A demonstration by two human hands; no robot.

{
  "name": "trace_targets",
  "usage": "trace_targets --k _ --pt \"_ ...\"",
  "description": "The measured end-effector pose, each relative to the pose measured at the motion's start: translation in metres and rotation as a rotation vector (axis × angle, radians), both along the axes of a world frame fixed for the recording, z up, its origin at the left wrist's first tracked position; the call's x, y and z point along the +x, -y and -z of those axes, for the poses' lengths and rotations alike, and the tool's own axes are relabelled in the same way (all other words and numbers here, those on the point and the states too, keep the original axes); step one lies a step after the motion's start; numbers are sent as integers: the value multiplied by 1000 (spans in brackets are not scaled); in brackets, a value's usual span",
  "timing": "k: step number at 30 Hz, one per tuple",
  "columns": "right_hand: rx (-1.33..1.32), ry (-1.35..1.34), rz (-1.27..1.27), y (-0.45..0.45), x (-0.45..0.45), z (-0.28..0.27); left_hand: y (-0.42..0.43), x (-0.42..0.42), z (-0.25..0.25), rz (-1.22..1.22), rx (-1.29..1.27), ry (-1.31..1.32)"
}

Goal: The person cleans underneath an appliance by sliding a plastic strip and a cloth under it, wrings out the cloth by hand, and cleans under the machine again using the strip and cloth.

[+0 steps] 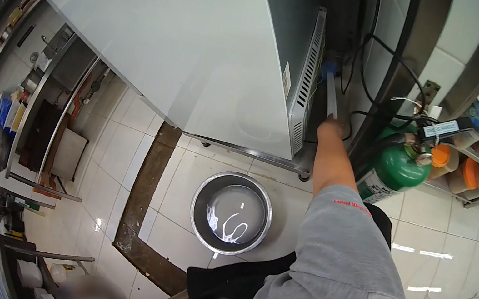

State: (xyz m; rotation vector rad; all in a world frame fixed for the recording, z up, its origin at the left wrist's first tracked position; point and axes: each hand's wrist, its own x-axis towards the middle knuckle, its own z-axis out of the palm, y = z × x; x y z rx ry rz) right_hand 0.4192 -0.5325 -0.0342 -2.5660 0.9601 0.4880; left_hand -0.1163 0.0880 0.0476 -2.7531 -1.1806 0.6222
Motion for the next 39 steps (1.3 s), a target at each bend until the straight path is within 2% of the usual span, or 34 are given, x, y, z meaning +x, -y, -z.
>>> trace_targets --k 4,7,10,11,13,16,17,18,20,21,22,23,24,25,26,30,34,36,39 --pt "-61 28 -238 -7 -52 8 -1 -13 7 -7 -30 25" --pt "-27 -195 -341 -24 -100 -36 0 -20 12 -21 -47 40" --pt "-105 -330 -487 -31 -140 -38 0 -29 15 -43 -57 37" --pt "-125 -332 -487 -32 -148 -48 1 -33 17 -56 -60 35" --pt "55 -138 -362 -32 -158 -77 2 -41 19 -88 -58 13" --pt "26 -54 -256 -38 -125 -88 7 -57 24 -137 -36 -41" --pt "11 -57 -265 -26 -97 -61 8 -67 28 -162 -26 -71" --pt "-132 -91 -406 -11 -60 -8 10 -80 31 -193 -21 -114" --pt "-177 -158 -504 4 -10 27 15 -119 39 -278 -2 -263" --pt "-77 -209 -460 4 6 34 18 -141 43 -323 7 -388" --pt "-274 -319 -743 35 26 56 21 -167 47 -358 12 -527" --pt "-284 -347 -732 41 40 55 17 -181 47 -372 -3 -610" --pt "-293 -376 -702 43 49 47 15 -180 30 -376 -64 -283" --pt "-304 -402 -663 43 59 37 7 -201 34 -348 -223 -223" --pt "-311 -436 -632 43 68 28 25 -159 -3 -473 -328 -248" --pt "-311 -551 -499 34 61 -10 34 -146 -11 -635 -347 -63" --pt "-253 -614 -391 16 16 -52 38 -146 -8 -660 -362 -35" --pt "-227 -631 -378 12 -6 -65 36 -159 1 -553 -311 64" --pt "-179 -604 -388 -2 -42 -85 39 -147 -5 -631 -330 30"
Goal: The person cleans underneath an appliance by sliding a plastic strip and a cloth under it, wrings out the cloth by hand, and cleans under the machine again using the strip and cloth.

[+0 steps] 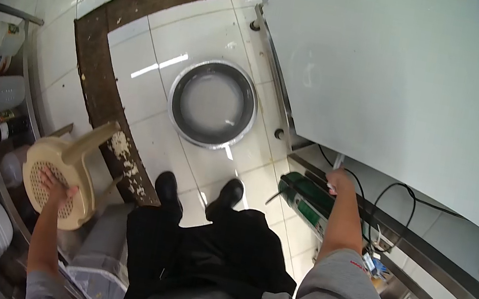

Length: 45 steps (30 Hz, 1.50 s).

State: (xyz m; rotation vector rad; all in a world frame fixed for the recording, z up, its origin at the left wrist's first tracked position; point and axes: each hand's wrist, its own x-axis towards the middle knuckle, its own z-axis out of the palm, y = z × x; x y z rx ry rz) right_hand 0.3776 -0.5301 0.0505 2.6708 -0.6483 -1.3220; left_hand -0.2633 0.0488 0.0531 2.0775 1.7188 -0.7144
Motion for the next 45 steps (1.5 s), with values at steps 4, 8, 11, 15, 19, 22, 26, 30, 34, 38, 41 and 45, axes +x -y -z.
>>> trace_targets --k 4,8,11,15,19,22,26,30,34,38,41,45 --pt "179 -95 133 -19 -34 -27 -4 7 -2 20 -51 -117" --pt "345 -194 248 -30 -73 -68 8 75 -49 -75 -64 -372" --pt "400 -173 126 -36 -107 -97 46 108 -74 -83 19 -453" --pt "343 -232 40 -37 -122 -120 123 94 -33 149 352 -142" --pt "286 -258 -22 -29 -105 -122 262 144 -51 219 144 78" --pt "257 -210 -24 -28 -93 -105 348 159 -70 205 -104 201" --pt "279 -175 31 -31 -92 -95 412 156 -93 245 -306 252" --pt "299 -95 52 -41 -79 -90 409 151 -107 222 -312 216" --pt "332 -80 160 -29 -67 -59 379 150 -122 103 -218 221" --pt "424 -48 197 -29 -83 -86 370 146 -125 172 -159 270" --pt "509 55 221 -32 -100 -94 375 144 -128 133 -225 249" --pt "399 32 156 -33 -109 -90 392 122 -120 138 -230 314"
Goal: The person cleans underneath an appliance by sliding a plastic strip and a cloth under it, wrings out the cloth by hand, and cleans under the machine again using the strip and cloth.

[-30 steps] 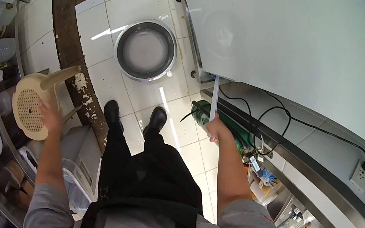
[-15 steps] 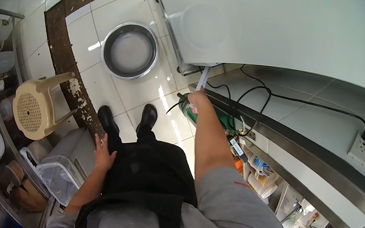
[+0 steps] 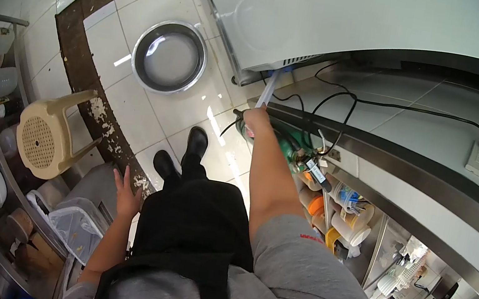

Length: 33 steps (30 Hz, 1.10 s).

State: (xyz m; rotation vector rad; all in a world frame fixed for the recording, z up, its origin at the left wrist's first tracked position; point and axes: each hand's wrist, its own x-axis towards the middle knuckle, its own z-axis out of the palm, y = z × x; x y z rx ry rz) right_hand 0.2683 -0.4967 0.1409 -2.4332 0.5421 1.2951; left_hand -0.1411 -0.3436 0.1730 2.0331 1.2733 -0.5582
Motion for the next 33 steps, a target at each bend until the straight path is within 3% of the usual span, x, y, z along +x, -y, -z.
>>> trace_targets --k 1,7,10,12,16,20,22,23,26,28,33 --pt "-77 -16 -113 1 -2 3 4 -7 2 14 12 27" --pt "-172 -93 -231 8 1 39 21 -54 26 64 72 97" --pt "-241 -167 -276 7 12 73 26 -50 23 -77 -93 -12" --pt "-255 -8 -251 -5 18 74 39 -58 42 -100 -101 -32" --pt "-124 15 -103 32 64 145 69 -55 69 -70 0 72" --pt "-50 -51 -121 25 59 160 96 -37 83 -190 -46 107" --pt "25 24 76 13 48 178 108 -29 91 -222 -41 106" --pt "73 -50 62 35 67 228 113 -22 95 -286 -76 108" --pt "-60 2 24 17 61 239 128 -4 112 -388 -157 83" --pt "-98 25 -18 20 67 247 143 -1 129 -313 -48 140" --pt "-222 17 -115 35 111 283 162 9 168 -306 -104 180"
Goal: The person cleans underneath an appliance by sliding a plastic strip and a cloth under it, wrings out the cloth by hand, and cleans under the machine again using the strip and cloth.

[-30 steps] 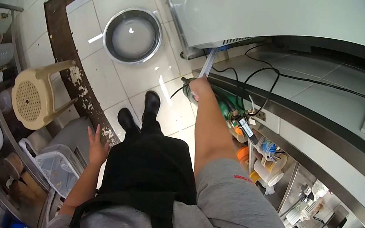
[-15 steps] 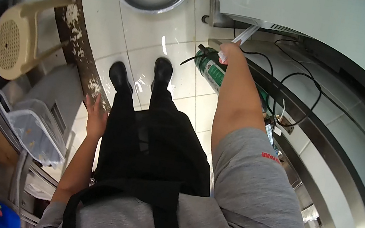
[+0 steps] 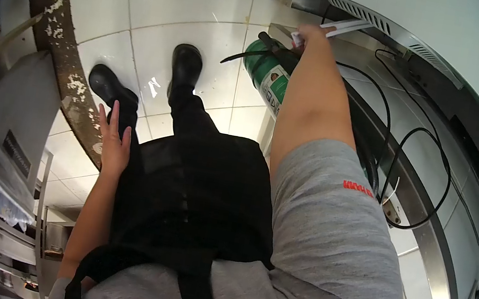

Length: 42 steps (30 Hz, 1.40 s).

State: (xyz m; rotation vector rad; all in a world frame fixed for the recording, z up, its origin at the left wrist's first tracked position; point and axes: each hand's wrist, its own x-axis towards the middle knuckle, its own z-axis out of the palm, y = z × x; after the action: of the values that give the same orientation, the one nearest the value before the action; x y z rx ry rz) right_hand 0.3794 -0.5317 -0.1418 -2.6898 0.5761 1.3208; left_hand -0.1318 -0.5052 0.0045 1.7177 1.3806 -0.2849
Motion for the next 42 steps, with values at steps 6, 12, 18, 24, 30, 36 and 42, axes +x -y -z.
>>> trace_targets --k 6,12,18,24,30,36,42 --pt "-56 5 2 8 53 10 1 -8 37 -60 9 19" --pt "-140 29 -64 24 95 15 1 -27 58 -92 -8 7" --pt "-247 74 -123 21 106 -23 3 -37 60 -70 0 -37" --pt "-230 -6 74 12 92 -69 0 -47 47 -94 7 -35" --pt "-101 -28 203 -13 59 -131 3 -55 16 -119 -5 -59" --pt "19 -51 319 -27 25 -184 -8 -58 -28 -236 -187 -62" --pt "-34 185 265 -2 43 -177 -24 -80 -36 -115 59 -83"
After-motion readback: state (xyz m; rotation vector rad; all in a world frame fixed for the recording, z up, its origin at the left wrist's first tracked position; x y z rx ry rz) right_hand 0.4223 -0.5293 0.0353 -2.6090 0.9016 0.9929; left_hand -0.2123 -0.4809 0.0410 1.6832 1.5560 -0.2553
